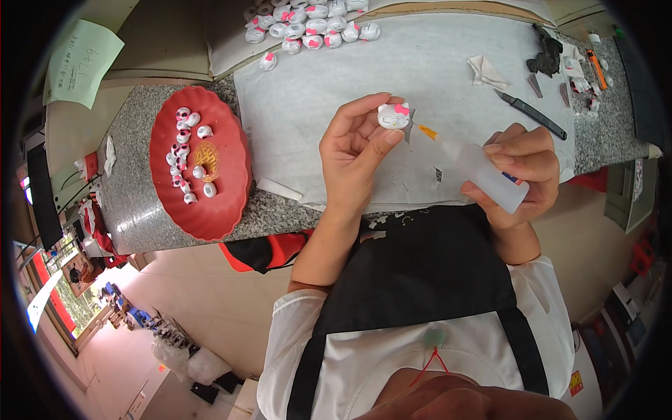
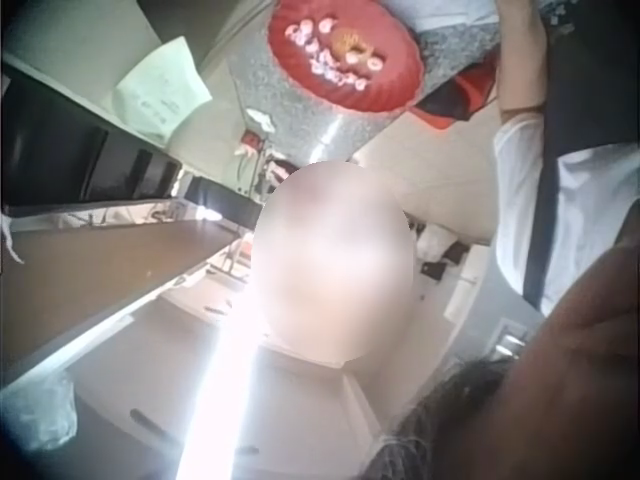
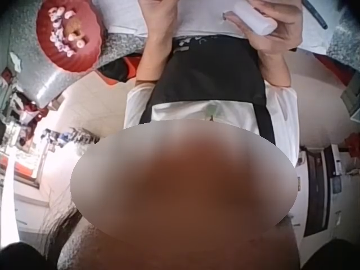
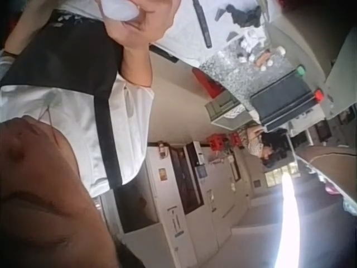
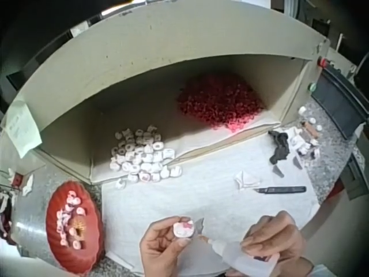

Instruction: Gluing small pink bow accessories onto white toy cat heads at a factory workbench.

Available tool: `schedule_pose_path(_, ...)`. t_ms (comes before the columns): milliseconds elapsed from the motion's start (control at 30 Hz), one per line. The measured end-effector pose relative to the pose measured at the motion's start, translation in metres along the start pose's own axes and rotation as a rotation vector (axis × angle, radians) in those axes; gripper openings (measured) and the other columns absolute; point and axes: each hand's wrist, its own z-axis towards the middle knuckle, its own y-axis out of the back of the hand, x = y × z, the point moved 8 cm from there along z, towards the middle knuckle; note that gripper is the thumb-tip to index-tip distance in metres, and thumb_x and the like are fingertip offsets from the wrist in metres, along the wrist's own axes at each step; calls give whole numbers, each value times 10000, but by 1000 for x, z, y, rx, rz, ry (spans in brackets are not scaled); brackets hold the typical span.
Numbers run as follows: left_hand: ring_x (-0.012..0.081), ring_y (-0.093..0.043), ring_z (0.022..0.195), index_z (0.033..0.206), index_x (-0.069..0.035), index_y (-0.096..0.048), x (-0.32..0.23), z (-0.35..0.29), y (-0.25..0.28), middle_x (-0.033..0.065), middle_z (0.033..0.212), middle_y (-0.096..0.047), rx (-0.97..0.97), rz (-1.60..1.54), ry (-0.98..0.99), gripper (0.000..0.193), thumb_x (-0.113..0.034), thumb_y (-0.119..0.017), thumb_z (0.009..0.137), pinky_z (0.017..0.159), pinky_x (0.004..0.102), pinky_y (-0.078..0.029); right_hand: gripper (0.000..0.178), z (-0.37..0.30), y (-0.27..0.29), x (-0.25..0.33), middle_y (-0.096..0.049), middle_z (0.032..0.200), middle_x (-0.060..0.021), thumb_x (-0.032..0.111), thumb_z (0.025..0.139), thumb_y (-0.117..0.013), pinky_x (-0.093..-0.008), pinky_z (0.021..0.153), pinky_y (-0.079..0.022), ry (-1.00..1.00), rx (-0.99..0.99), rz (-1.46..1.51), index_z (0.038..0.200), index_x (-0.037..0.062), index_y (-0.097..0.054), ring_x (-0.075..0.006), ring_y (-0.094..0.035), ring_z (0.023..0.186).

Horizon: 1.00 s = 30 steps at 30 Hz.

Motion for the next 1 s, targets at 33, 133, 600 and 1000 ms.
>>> schedule_pose_path(33,169,-520,867,1020,12,-446,0,0,-1,148,983,-508,1,0,1,352,21,-567,689,741,289,-442,368,0,1,1,-455,752,-71,76,541,-729,-230,506,-380,11,-5,-7,802,64,-470,-116,-423,558)
schedule_pose_path(133,168,-522,861,1020,14,-445,1,0,-2,149,983,-509,2,-19,21,356,26,-568,686,732,276,-438,372,-1,1,0,-455,756,-74,70,541,-728,-224,498,-381,13,-17,8,806,63,-467,-115,-422,555)
schedule_pose_path(600,156,-509,866,1012,31,-442,1,-1,-5,132,963,-508,36,10,13,360,75,-554,673,743,245,-420,367,0,-3,2,-463,751,-79,69,539,-728,-225,501,-395,37,4,-1,799,56,-470,-114,-440,543)
schedule_pose_path(1000,170,-482,910,996,38,-459,-7,-1,-7,121,974,-487,74,291,-145,327,82,-541,682,781,265,-393,363,2,-6,4,-468,738,-86,74,535,-730,-225,503,-387,22,75,-24,798,47,-482,-120,-435,543)
